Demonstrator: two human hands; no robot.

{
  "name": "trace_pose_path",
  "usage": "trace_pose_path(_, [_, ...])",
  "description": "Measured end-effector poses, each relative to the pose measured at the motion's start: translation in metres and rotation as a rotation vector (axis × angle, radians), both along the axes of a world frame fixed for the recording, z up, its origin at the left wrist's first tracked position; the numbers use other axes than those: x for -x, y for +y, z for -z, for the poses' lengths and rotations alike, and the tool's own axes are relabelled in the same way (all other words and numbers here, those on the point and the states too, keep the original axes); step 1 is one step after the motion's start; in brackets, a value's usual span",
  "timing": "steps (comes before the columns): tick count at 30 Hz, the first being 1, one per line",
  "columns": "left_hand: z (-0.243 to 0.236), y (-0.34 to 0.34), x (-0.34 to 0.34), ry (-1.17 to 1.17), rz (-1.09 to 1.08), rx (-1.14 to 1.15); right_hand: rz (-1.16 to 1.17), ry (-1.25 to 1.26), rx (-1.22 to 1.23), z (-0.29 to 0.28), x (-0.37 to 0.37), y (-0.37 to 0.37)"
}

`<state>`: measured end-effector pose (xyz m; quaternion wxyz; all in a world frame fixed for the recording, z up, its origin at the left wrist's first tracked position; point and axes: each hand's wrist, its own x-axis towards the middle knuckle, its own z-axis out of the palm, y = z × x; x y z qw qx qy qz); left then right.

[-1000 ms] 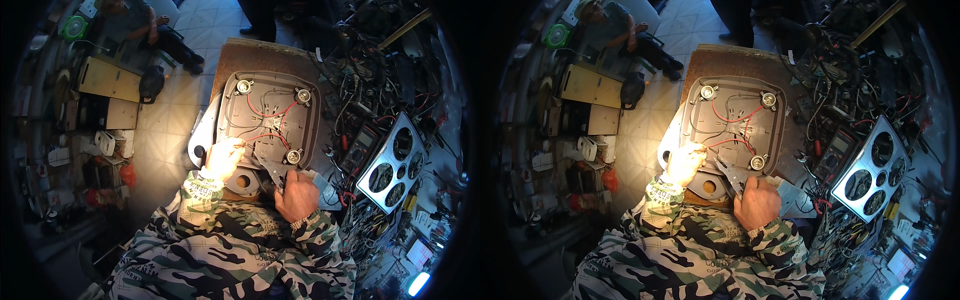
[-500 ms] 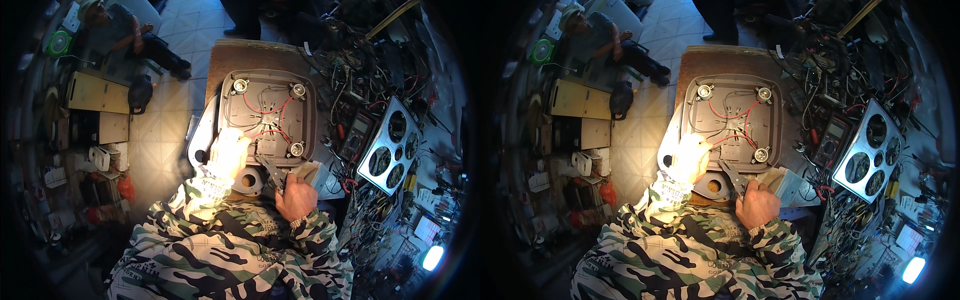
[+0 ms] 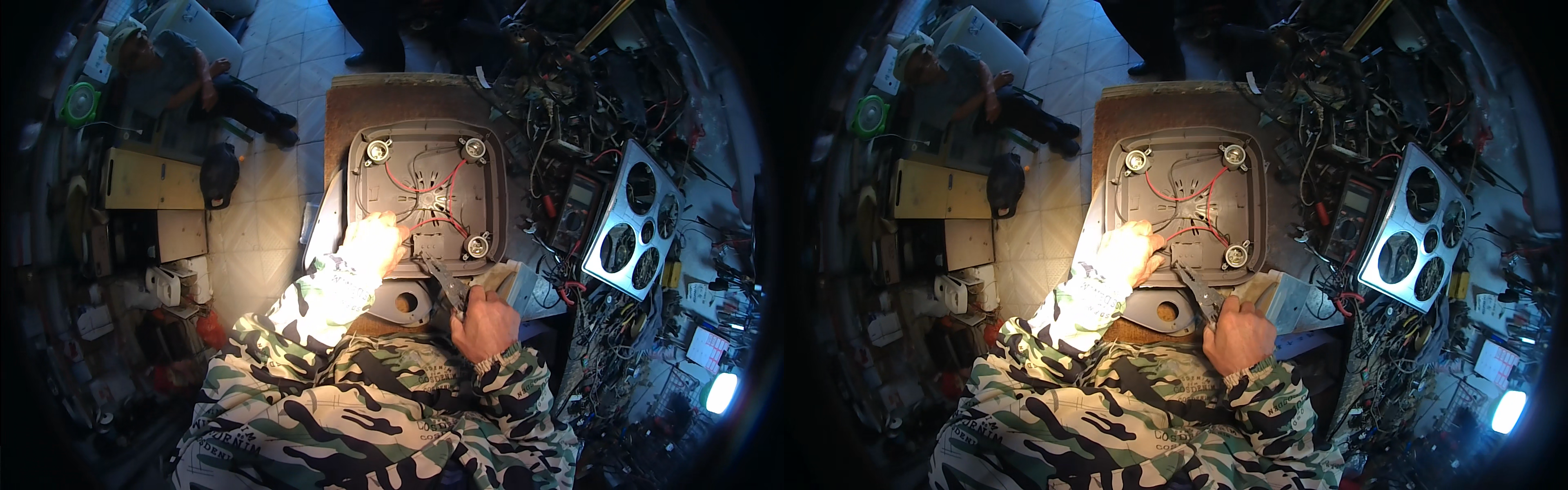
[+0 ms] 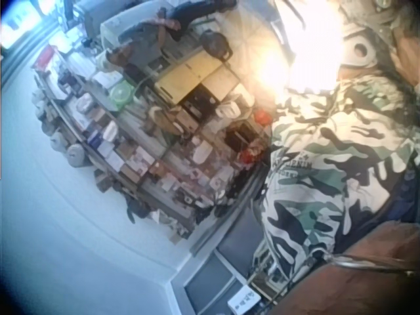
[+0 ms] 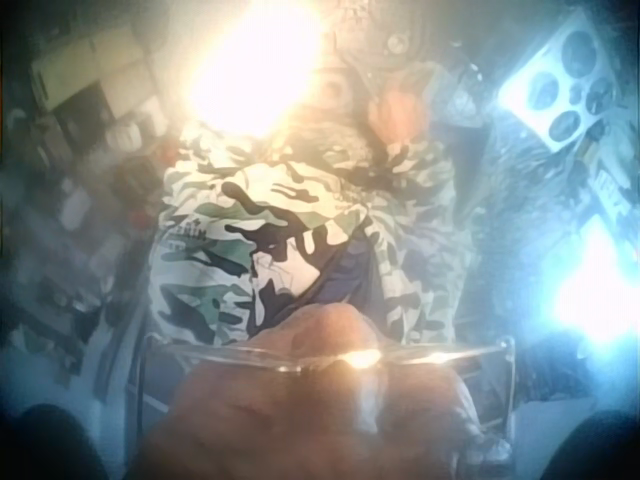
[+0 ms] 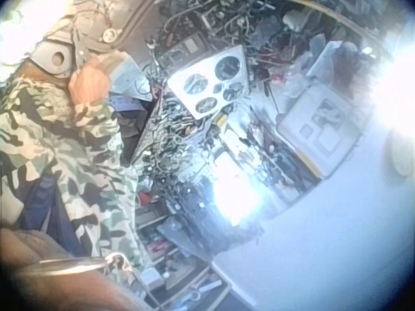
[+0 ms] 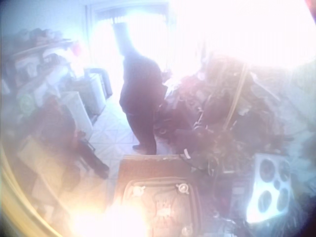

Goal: The person works on the underside of a disassembled appliance, using pliers to cut and manipulate red wires connected to heating elements. They then reach into a storage area to retrieve a small plastic bag containing a new component.

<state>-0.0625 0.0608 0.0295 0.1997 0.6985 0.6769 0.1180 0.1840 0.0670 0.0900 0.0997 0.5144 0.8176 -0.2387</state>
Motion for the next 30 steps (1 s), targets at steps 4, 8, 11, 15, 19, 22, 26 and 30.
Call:
trace_pose_path(4, [0.014, 0.002, -0.001, 0.064, -0.015, 0.034, 0.003, -0.014, -0.002, -0.002, 0.002, 0.002])
trace_pose_path(8, [0.015, -0.004, -0.004, 0.010, -0.101, -0.049, 0.001, 0.003, -0.029, -0.007, 0.009, 0.005])
trace_pose_path(11, [0.020, -0.008, -0.008, -0.030, -0.129, -0.161, -0.013, 0.026, -0.060, -0.004, 0.015, 0.010])
trace_pose_path(15, [0.028, -0.011, -0.004, -0.025, -0.047, -0.162, -0.030, 0.000, -0.032, -0.002, 0.021, 0.014])
trace_pose_path(19, [0.027, -0.004, 0.008, -0.085, 0.058, -0.071, -0.037, -0.045, 0.013, -0.001, 0.021, 0.018])
trace_pose_path(22, [0.019, -0.001, 0.009, -0.140, 0.063, -0.054, -0.035, -0.042, 0.026, -0.004, 0.021, 0.020])
trace_pose_path(26, [0.003, 0.008, 0.010, -0.181, 0.105, 0.021, -0.040, -0.052, 0.032, -0.006, 0.021, 0.023])
trace_pose_path(30, [0.023, 0.003, 0.011, -0.176, 0.102, -0.029, -0.033, -0.038, 0.057, 0.002, 0.020, 0.025])
